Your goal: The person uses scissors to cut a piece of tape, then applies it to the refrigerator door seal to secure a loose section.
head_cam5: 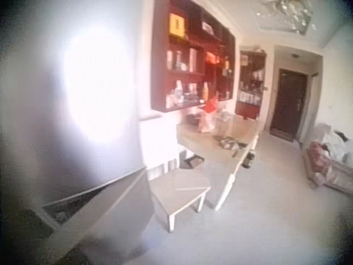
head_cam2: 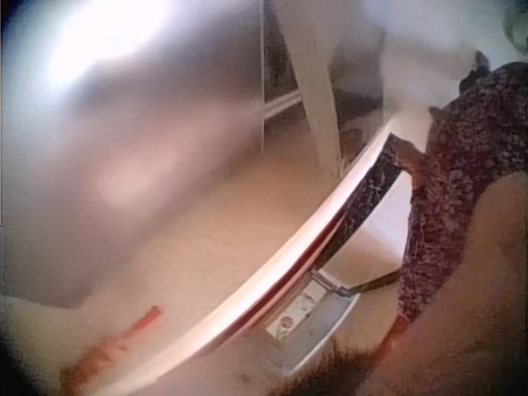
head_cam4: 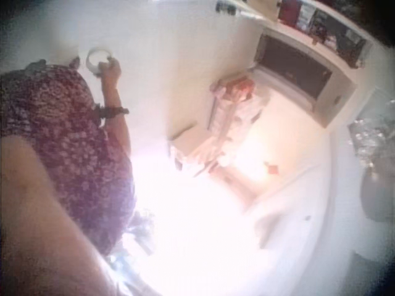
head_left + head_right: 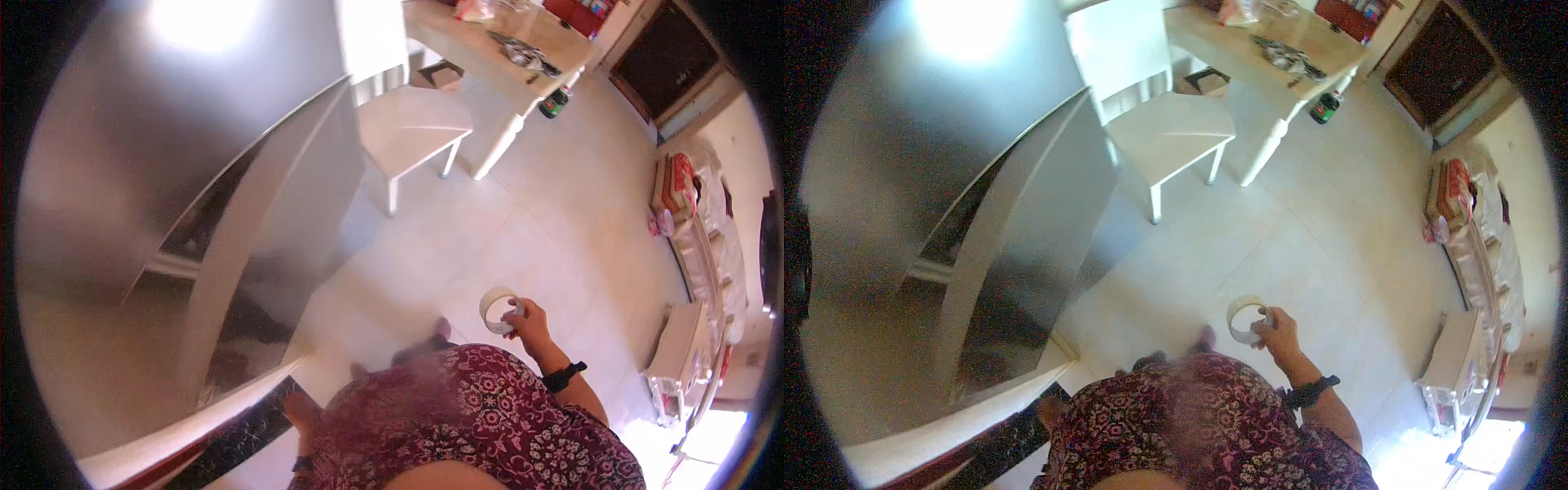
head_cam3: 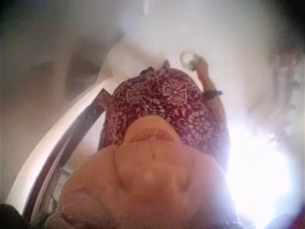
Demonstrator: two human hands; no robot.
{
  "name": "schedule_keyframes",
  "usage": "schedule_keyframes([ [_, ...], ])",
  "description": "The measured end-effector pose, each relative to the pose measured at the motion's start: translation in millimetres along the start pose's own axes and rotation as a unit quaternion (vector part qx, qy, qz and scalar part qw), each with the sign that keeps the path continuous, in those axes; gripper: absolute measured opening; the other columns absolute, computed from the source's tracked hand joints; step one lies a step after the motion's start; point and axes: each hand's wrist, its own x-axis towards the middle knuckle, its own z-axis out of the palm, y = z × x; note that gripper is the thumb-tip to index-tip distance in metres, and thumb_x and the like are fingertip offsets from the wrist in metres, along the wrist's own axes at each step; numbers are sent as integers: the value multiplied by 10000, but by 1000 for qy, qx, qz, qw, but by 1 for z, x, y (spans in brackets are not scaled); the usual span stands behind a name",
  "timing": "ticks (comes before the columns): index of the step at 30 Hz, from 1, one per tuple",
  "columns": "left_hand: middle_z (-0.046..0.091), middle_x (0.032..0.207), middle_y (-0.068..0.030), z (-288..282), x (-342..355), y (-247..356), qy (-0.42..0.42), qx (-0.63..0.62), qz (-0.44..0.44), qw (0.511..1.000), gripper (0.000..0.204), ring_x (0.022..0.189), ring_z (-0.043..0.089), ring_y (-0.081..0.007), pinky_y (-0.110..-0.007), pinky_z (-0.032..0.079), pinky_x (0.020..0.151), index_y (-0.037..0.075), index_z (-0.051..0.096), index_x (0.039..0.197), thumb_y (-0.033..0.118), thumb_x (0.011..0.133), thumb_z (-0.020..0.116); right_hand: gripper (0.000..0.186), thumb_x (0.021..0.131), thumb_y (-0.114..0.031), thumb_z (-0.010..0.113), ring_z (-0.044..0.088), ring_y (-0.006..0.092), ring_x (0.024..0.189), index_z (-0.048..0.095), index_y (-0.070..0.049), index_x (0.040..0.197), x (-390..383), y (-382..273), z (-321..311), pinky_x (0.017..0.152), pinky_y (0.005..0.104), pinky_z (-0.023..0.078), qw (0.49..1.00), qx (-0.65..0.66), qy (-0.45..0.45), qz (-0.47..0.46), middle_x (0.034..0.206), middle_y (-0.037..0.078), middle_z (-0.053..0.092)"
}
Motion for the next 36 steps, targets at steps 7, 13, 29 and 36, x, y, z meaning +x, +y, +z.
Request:
schedule_keyframes([
  [7, 576, 895, -95, 78, -62, 20, -212, 201, -105, 951, 141, 848, 545, -186, -291, 471, 738, 9, 551, 942, 73, 816, 555, 318, 780, -154, 617, 558, 151, 499, 524, 34, 1020, 81, -57, -73, 429, 240, 435, 1000, 8, 0, -4, 712, 98, 605],
  [13, 577, 872, -92, 119, -54, 37, -269, 265, -100, 921, 130, 830, 549, -189, -299, 471, 726, 18, 557, 912, 85, 801, 561, 370, 779, -166, 646, 572, 157, 543, 521, 47, 1055, 172, -99, -88, 451, 249, 447, 992, 101, 31, -65, 722, 97, 597],
  [29, 579, 810, -83, 212, 59, 76, -305, 353, -49, 883, 107, 784, 559, -197, -318, 473, 696, 41, 572, 834, 119, 761, 577, 285, 802, -279, 638, 555, 166, 506, 539, -12, 803, 389, -227, -160, 447, 258, 441, 982, 142, 89, -86, 676, 82, 565],
  [36, 581, 783, -79, 259, 35, 130, -308, 393, -44, 865, 100, 764, 564, -200, -327, 473, 683, 52, 578, 799, 134, 743, 584, 328, 766, -307, 677, 565, 174, 482, 548, -7, 738, 539, -297, -204, 414, 272, 450, 982, 146, 71, -94, 617, 91, 554],
])
